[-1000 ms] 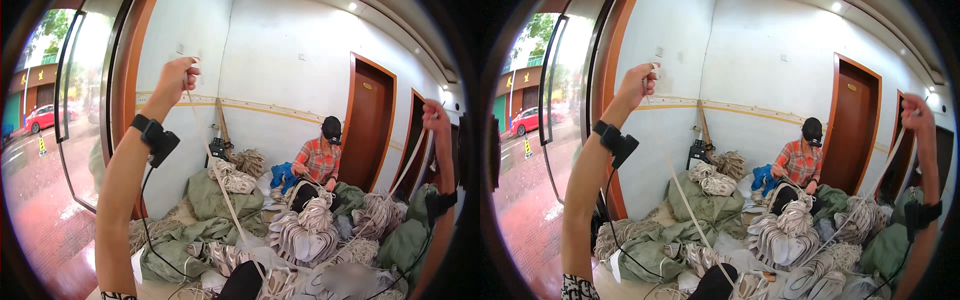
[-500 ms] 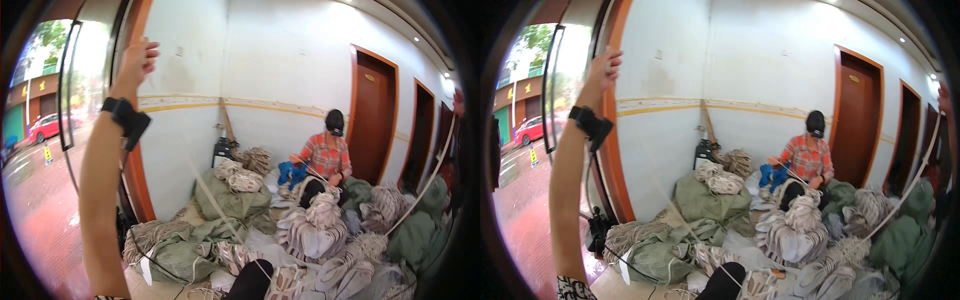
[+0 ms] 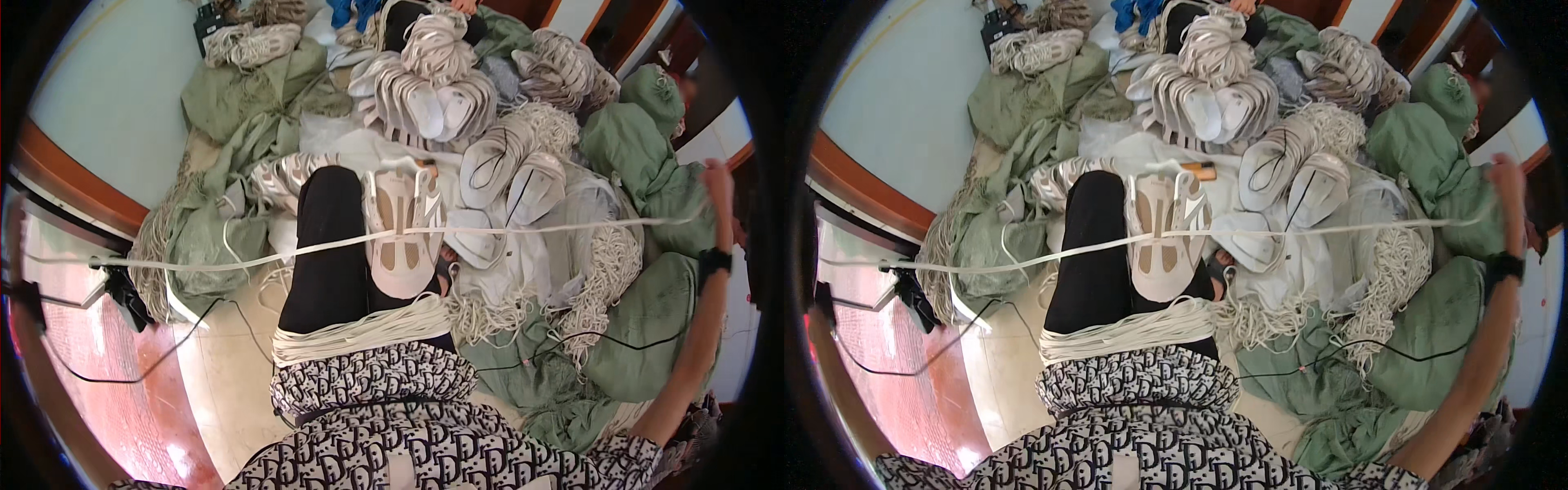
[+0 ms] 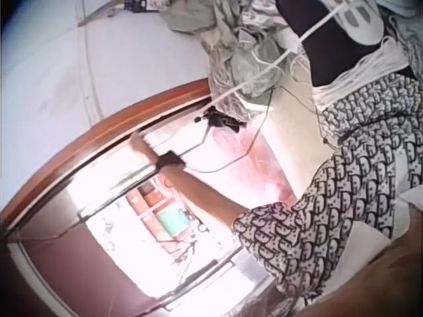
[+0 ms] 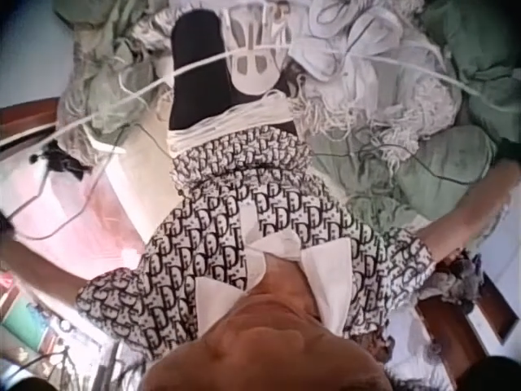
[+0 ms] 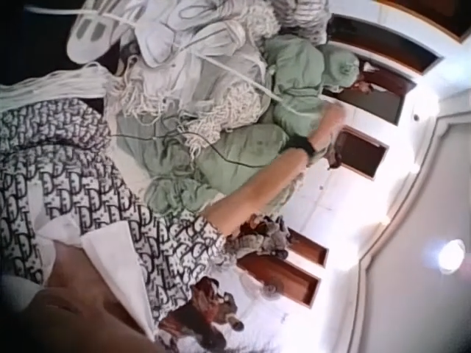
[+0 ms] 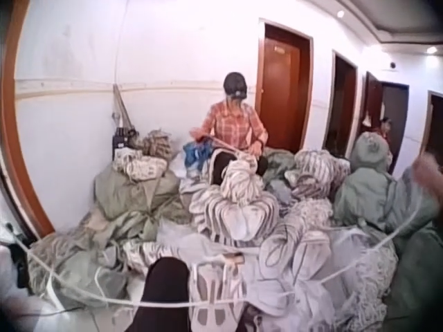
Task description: The recorder is lacing white sneakers while sitting on the floor.
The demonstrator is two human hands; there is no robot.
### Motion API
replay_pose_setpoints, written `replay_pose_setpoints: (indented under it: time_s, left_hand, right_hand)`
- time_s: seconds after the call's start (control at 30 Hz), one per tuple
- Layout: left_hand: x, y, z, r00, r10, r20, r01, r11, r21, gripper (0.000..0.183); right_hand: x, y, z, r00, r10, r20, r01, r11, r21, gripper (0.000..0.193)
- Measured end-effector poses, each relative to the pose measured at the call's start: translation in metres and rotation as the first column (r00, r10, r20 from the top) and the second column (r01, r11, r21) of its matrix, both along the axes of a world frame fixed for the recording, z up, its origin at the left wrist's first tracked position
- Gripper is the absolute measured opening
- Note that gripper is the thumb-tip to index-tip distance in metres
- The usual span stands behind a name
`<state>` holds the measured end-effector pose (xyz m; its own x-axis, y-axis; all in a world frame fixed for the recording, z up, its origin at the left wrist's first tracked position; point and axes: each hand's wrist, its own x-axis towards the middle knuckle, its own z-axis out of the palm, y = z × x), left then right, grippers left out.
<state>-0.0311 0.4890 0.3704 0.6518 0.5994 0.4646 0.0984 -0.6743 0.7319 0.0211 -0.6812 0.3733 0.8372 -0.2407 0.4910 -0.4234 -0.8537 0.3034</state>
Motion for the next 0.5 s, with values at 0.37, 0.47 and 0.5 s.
replay_pose_setpoints:
  time_s: [0.37, 0.47, 0.5]
  left_hand:
    - [0.025, -0.441, -0.297, 0.496, -0.834, -0.243, 0.808, 0.546, -0.223, 0.017]
    - [0.021, -0.484, -0.307, 0.504, -0.825, -0.254, 0.759, 0.564, -0.326, 0.017]
    - [0.018, -0.489, -0.31, 0.528, -0.804, -0.275, 0.7, 0.595, -0.395, 0.016]
  right_hand:
    - [0.007, 0.447, -0.283, 0.586, 0.795, 0.158, 0.091, -0.258, 0.962, 0.04]
    - [0.005, 0.493, -0.284, 0.578, 0.813, 0.072, 0.104, -0.161, 0.981, 0.047]
    - [0.003, 0.498, -0.284, 0.59, 0.807, -0.01, 0.127, -0.081, 0.989, 0.05]
